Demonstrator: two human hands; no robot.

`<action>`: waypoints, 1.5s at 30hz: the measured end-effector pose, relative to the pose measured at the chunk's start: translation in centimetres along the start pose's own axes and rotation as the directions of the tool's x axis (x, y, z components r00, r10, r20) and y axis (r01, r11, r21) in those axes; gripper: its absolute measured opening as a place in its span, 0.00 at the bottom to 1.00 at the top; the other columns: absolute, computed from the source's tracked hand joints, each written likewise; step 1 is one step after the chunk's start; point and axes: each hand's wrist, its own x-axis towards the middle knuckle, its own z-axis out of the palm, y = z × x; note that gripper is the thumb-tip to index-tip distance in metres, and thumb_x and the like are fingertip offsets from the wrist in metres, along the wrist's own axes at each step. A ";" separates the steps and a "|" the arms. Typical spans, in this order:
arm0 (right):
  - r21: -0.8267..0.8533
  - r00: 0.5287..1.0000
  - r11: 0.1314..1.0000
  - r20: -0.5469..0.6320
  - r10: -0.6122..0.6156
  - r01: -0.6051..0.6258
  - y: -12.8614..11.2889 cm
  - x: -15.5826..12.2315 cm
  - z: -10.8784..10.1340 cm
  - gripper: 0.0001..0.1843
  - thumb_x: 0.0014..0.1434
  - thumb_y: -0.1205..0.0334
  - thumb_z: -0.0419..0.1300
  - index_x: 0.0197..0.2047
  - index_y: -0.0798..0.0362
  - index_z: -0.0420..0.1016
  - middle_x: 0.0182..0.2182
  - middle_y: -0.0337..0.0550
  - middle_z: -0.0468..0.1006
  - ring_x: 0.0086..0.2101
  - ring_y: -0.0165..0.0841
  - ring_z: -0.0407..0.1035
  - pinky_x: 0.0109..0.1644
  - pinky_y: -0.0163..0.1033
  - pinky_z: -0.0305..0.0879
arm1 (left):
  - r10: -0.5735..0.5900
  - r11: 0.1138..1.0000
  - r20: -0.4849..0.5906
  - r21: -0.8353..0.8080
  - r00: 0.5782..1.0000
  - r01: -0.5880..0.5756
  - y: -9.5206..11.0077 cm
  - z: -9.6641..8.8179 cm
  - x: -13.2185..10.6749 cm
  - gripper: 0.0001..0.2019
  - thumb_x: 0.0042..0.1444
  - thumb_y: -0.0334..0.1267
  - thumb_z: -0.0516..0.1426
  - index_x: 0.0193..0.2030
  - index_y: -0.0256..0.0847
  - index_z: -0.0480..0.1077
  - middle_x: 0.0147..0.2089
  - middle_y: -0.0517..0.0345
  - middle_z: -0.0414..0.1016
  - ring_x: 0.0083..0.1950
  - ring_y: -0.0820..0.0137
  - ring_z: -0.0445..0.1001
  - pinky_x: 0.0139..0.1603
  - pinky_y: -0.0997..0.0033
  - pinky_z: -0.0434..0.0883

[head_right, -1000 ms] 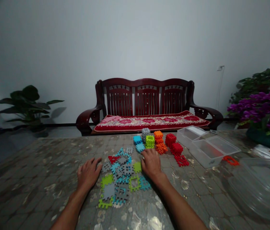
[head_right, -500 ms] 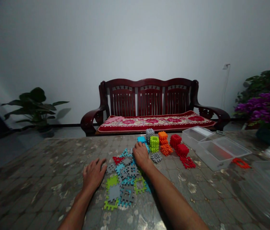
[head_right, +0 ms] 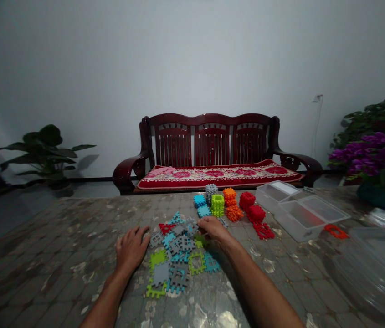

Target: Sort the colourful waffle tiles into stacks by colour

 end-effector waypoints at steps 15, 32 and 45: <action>-0.369 0.950 0.920 -0.217 -0.224 0.133 3.2 -1.7 -0.2 0.18 0.57 0.61 0.58 0.50 0.52 0.78 0.48 0.49 0.82 0.48 0.39 0.75 0.55 0.43 0.68 | 0.003 0.999 0.007 0.034 1.000 -0.003 -0.1 0.0 0.1 0.22 0.68 0.44 0.47 0.63 0.49 0.72 0.69 0.49 0.68 0.70 0.56 0.63 0.72 0.49 0.53; -0.747 0.915 0.661 -0.215 -0.342 0.071 1.3 -3.0 1.2 0.28 0.58 0.57 0.62 0.61 0.54 0.73 0.56 0.54 0.78 0.55 0.45 0.70 0.59 0.43 0.62 | -0.005 0.999 0.063 0.044 0.998 0.002 0.2 -0.7 0.0 0.22 0.69 0.44 0.47 0.65 0.49 0.70 0.71 0.49 0.66 0.72 0.55 0.61 0.73 0.49 0.52; -0.765 0.783 0.633 -0.464 -0.414 -0.118 -5.8 6.1 -7.5 0.27 0.60 0.51 0.63 0.61 0.48 0.72 0.51 0.48 0.81 0.51 0.44 0.70 0.53 0.44 0.63 | -0.004 0.998 0.033 0.061 0.999 0.002 -0.1 0.0 0.2 0.21 0.68 0.43 0.49 0.64 0.50 0.71 0.70 0.50 0.67 0.72 0.56 0.62 0.72 0.50 0.53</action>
